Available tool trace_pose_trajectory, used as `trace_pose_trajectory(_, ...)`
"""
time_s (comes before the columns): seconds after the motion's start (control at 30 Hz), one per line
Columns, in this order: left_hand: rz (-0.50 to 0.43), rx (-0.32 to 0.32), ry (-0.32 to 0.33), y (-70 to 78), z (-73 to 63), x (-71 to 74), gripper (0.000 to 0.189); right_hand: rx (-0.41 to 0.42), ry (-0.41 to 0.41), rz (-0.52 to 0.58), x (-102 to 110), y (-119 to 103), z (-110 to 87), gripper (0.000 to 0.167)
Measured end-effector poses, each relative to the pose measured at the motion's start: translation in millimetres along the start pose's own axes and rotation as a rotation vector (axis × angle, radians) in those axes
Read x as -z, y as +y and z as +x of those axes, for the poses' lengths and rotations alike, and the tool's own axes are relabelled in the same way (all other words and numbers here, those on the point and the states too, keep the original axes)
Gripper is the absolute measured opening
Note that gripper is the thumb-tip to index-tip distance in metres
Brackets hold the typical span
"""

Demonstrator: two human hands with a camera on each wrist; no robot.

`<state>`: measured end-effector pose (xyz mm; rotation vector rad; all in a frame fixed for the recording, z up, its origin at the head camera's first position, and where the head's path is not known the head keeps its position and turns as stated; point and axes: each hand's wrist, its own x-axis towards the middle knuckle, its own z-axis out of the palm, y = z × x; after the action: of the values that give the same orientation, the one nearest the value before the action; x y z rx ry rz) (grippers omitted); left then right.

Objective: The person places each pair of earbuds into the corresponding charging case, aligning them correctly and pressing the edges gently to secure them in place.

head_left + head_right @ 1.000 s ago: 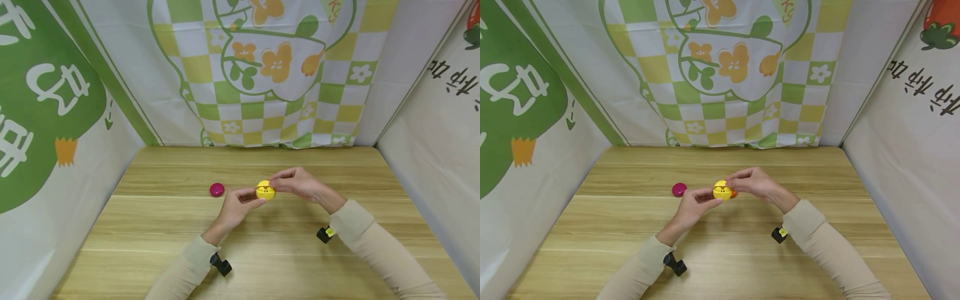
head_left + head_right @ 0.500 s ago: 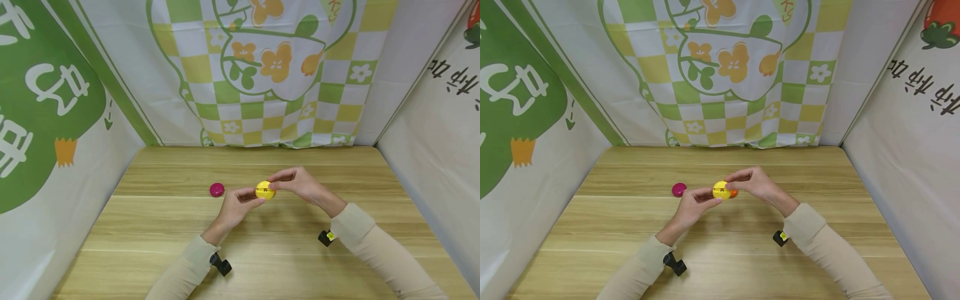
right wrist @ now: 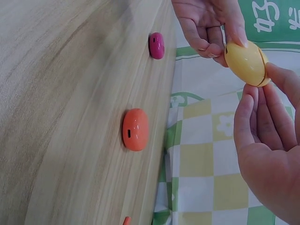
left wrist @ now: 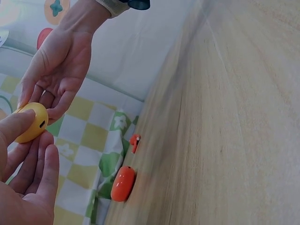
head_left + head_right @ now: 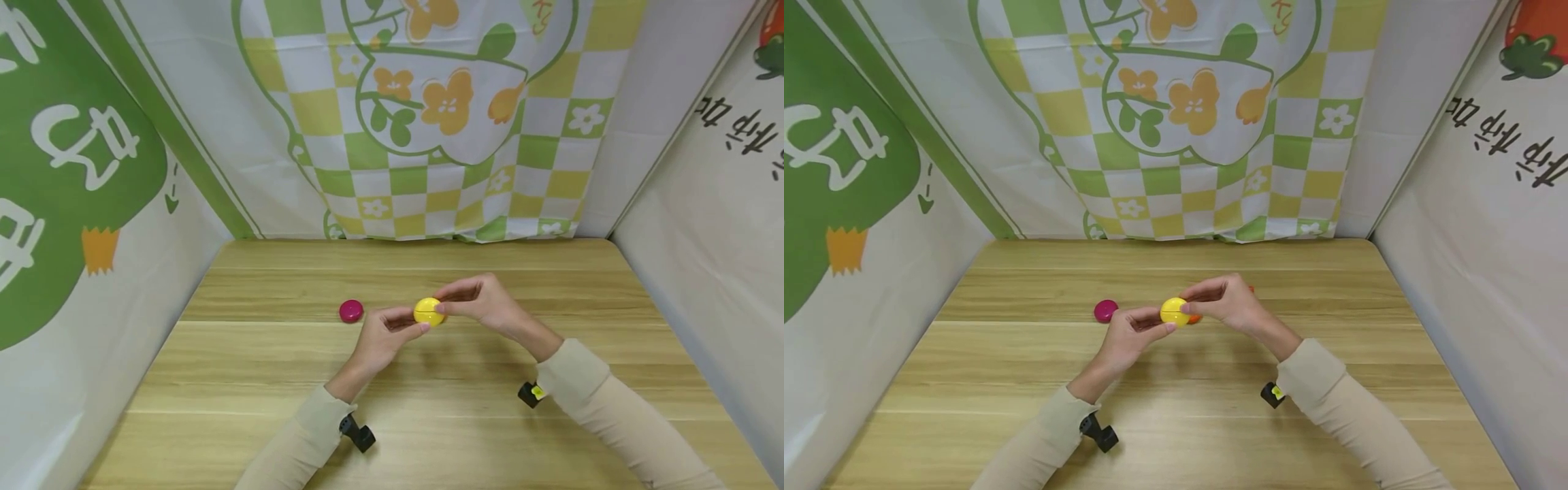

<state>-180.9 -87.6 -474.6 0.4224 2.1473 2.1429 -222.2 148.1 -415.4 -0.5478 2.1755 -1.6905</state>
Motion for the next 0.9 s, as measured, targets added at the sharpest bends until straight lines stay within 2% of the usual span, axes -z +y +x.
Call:
trace_pose_trajectory(0.2, 0.011, 0.013, 0.012, 3.5, -1.3, 2.6, 0.029, 0.061, -0.005, 0.009, -3, 0, -0.4, 0.027)
trace_pose_trajectory(0.43, 0.031, 0.012, 0.033, 6.8, -4.2, 7.9, 0.028, 0.121, 0.007, -0.031, -12, -4, 0.3, 0.026)
trace_pose_trajectory(0.67, 0.056, 0.031, 0.105, 7.7, -12.7, 16.2, 0.028, 0.140, -0.002, -0.032, -24, -4, 5.1, 0.026)
trace_pose_trajectory(0.9, 0.099, 0.054, 0.163, 5.9, -23.2, 28.2, 0.027, 0.165, 0.012, -0.104, -40, 3, 13.3, 0.024)
